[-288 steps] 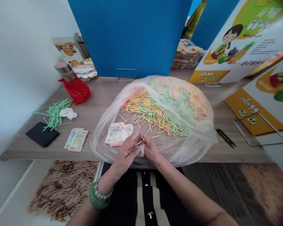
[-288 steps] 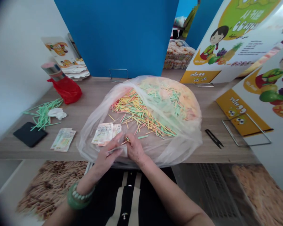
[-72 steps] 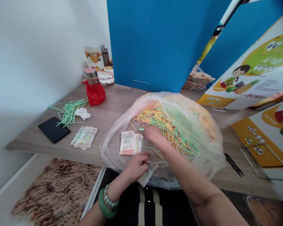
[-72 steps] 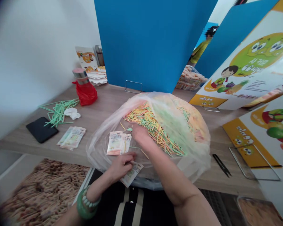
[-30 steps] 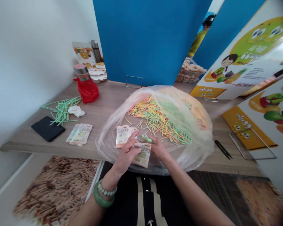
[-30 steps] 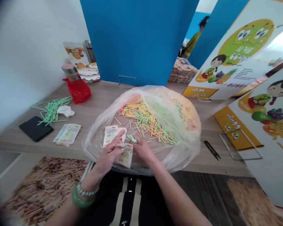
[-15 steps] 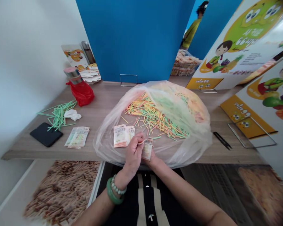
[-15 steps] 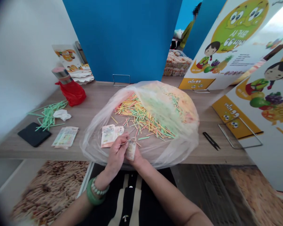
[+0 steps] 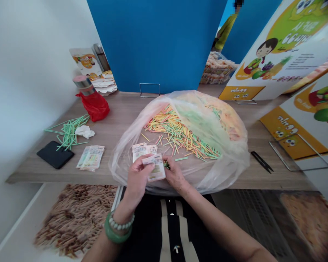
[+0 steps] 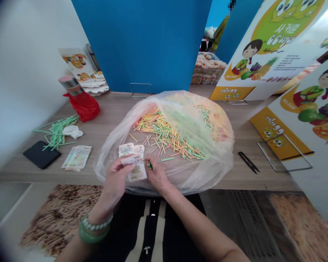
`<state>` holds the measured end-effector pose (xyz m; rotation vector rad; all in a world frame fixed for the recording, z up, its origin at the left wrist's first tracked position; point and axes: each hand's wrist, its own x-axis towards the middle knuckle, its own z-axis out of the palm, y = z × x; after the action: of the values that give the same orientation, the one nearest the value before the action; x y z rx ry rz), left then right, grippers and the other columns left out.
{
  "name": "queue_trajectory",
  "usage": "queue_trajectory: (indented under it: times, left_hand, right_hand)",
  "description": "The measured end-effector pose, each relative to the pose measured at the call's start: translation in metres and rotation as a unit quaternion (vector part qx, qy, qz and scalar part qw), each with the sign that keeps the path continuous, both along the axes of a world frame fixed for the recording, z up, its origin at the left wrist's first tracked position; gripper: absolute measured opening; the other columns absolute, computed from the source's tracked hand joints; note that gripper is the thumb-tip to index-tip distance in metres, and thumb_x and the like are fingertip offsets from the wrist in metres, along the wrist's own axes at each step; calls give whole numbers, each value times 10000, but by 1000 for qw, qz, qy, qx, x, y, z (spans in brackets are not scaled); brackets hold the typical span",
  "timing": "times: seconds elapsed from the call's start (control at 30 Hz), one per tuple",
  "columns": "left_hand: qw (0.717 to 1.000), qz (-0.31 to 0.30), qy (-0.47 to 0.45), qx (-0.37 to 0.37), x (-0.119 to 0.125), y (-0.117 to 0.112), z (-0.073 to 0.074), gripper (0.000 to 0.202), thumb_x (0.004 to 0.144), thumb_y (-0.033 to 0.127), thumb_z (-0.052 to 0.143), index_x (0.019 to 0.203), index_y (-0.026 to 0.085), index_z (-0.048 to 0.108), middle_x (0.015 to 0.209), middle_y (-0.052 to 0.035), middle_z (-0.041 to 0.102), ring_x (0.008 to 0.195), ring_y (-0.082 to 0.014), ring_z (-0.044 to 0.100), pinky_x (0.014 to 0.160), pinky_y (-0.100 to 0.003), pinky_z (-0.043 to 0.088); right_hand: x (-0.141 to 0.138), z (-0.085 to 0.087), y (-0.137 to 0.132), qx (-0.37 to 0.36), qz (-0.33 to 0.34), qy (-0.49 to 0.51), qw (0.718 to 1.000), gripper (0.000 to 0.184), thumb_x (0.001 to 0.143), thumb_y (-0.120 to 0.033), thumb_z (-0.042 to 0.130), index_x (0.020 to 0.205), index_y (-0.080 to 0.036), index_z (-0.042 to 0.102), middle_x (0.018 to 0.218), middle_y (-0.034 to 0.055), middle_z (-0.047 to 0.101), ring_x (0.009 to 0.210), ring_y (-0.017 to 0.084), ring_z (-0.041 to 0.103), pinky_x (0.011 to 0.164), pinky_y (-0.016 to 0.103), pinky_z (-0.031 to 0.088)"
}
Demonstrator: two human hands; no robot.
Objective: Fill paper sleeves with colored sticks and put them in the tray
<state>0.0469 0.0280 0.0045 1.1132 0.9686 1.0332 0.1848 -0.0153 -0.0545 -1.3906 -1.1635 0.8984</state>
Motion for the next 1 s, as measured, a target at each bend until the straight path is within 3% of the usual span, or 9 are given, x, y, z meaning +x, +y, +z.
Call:
queue_trajectory:
  times: [0.07,0.13,0.27,0.37,0.5,0.57,0.67,0.8,1.0]
  left_hand:
    - [994,3,-58,-94,-7,8,3,317,685,235,771,981,180,674,931,-30,744,811,-196,693,747,-315,565]
    - [989,-8,-76,-126,-12,14,1,391,673,256,799,1028,176,656,949,-35,747,807,-191,691,738,-306,562]
    - [987,-69,-52,-134,-13,16,-7,419,721,318,794,1089,171,659,924,-44,741,789,-182,677,742,-299,549]
    - [985,-120,-30,-121,-7,15,-13,319,786,397,741,979,145,705,860,-48,721,758,-169,651,742,-289,530]
    - [988,-85,7,-125,7,20,-21,317,700,421,798,830,144,714,712,-9,661,639,-141,577,643,-260,478]
    - [992,-73,29,-99,13,22,-24,298,667,413,818,741,154,692,650,15,606,604,-131,530,602,-249,432]
    - [992,-91,84,12,16,25,-24,306,705,394,782,577,167,623,602,29,518,606,-129,484,595,-248,377]
    - [964,-159,169,127,12,23,-20,265,844,342,625,634,190,676,656,-4,578,680,-165,536,661,-271,388]
    - [960,-168,183,127,4,21,-19,264,880,356,593,724,187,723,698,-25,635,704,-176,561,683,-279,403]
  right_hand:
    - [3,6,-2,14,9,-47,999,82,834,-234,535,890,-221,594,863,12,615,838,185,562,805,311,454]
    - [4,8,-3,24,40,-78,996,85,847,-222,500,860,-224,584,837,8,609,822,179,560,793,301,447]
    - [6,6,-4,-2,54,-101,993,120,888,-244,466,864,-229,583,793,7,603,772,179,559,750,302,445]
    - [16,9,-5,-31,59,-72,995,135,906,-286,464,924,-229,586,795,7,609,756,177,572,728,303,452]
    - [34,34,-1,-60,4,3,998,238,898,-325,482,1080,-207,580,704,-21,588,695,165,567,712,301,460]
    - [37,50,1,-66,7,12,998,309,866,-301,507,1151,-203,574,675,-38,566,662,154,546,688,294,454]
    - [31,65,5,-98,68,17,993,357,837,-256,495,1181,-223,582,621,-60,529,579,138,508,593,269,425]
    - [19,61,9,-101,54,-27,993,133,837,-255,471,859,-224,598,605,-47,520,570,133,508,563,260,403]
    - [14,56,9,-127,13,71,989,80,790,-298,528,764,-224,541,567,-55,530,555,138,504,581,266,418]
